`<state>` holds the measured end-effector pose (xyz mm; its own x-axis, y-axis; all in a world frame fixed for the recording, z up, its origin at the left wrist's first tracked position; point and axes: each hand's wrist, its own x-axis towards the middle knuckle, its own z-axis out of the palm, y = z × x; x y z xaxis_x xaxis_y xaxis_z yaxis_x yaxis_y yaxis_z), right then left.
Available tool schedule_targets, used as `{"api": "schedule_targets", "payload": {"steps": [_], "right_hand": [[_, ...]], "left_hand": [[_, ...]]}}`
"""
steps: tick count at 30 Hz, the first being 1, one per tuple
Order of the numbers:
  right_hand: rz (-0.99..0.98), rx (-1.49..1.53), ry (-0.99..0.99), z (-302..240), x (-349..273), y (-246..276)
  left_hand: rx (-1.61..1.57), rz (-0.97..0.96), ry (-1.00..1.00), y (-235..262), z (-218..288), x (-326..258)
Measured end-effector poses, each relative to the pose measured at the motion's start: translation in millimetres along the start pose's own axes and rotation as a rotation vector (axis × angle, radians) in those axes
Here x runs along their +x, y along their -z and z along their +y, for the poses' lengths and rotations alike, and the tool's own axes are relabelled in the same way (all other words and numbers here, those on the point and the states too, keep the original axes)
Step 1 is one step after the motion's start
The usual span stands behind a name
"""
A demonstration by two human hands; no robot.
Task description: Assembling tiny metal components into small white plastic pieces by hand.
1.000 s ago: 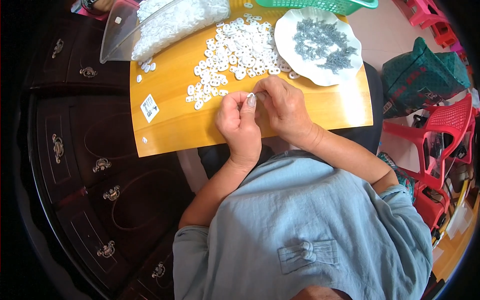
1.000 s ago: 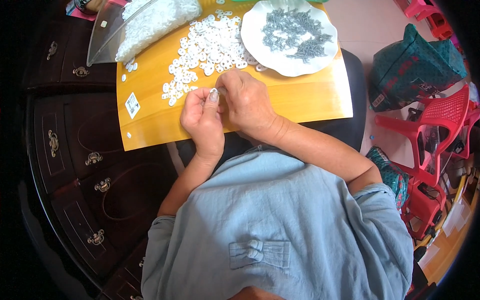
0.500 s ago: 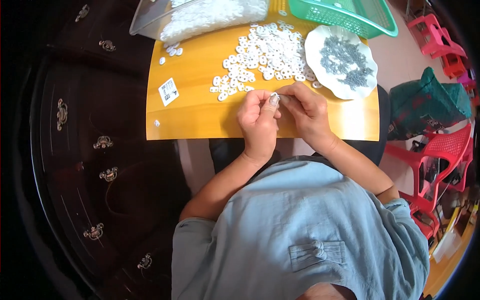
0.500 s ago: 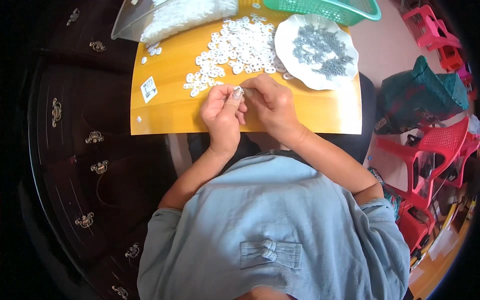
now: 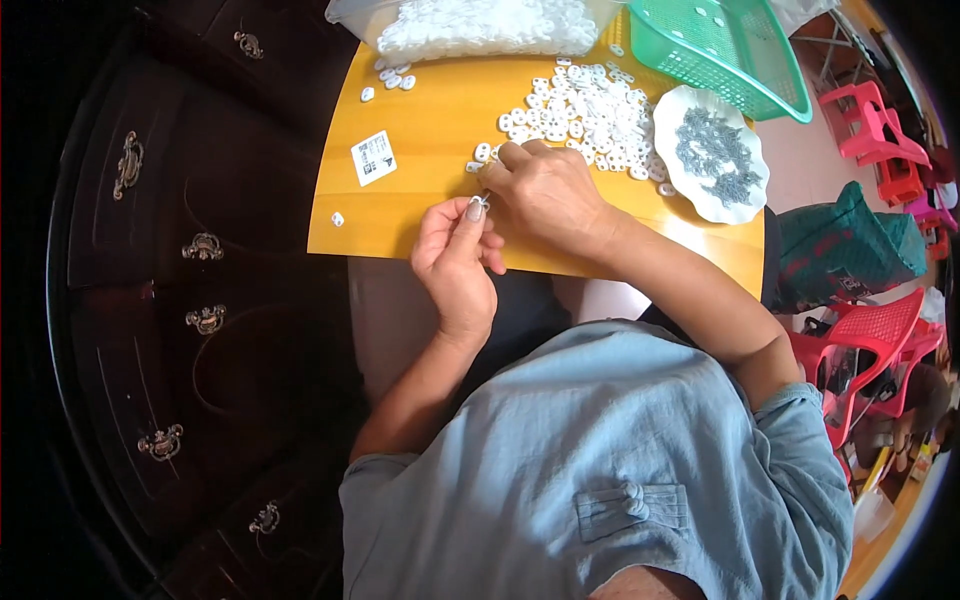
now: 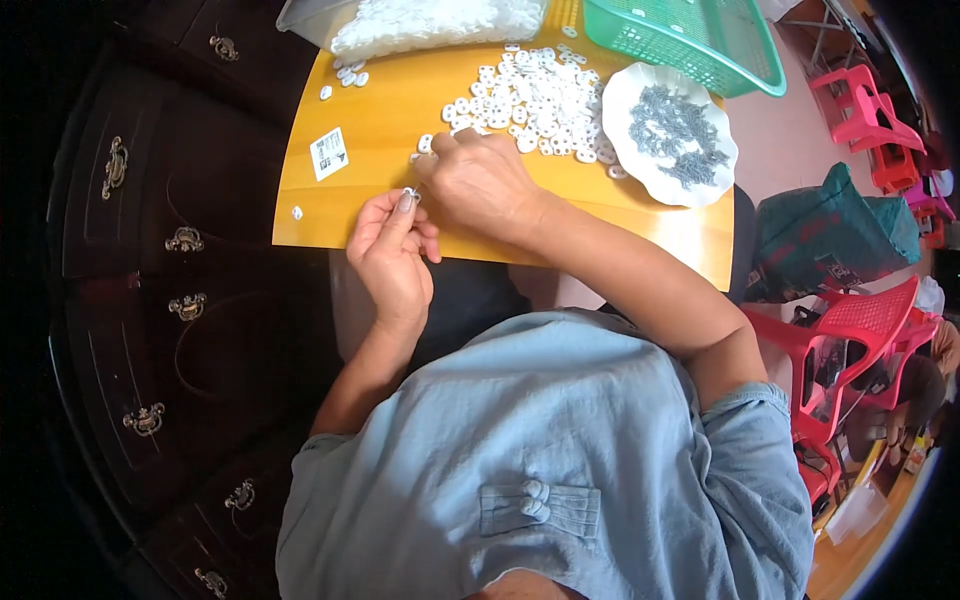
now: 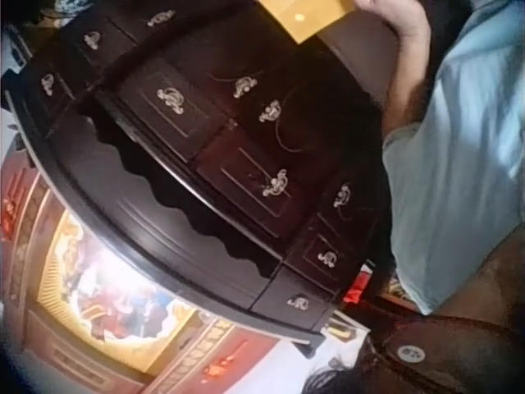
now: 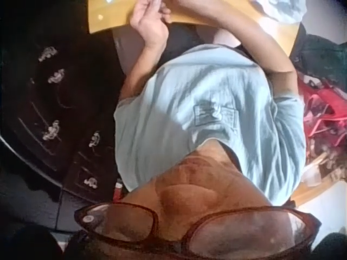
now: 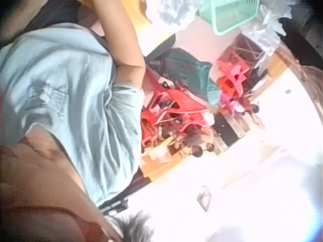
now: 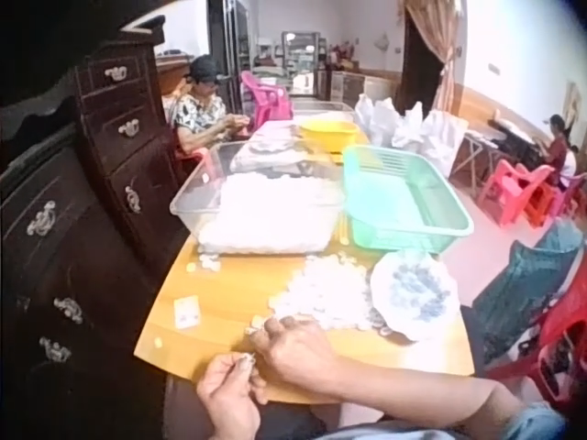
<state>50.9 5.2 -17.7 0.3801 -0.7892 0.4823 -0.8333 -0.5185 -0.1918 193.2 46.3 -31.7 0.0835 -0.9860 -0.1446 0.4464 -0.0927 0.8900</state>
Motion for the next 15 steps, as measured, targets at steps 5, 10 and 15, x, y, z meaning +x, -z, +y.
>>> {"api": "schedule_targets", "payload": {"steps": [5,10,15], "right_hand": [[-0.099,0.029,-0.009,4,6,-3],[-0.253,0.019,-0.093,-1,13,5],[-0.247,-0.008,-0.085,0,10,3]], "left_hand": [[-0.013,0.007,0.011,-1,1,2],[0.001,0.014,0.004,0,1,3],[0.002,0.015,0.004,-3,1,4]]}}
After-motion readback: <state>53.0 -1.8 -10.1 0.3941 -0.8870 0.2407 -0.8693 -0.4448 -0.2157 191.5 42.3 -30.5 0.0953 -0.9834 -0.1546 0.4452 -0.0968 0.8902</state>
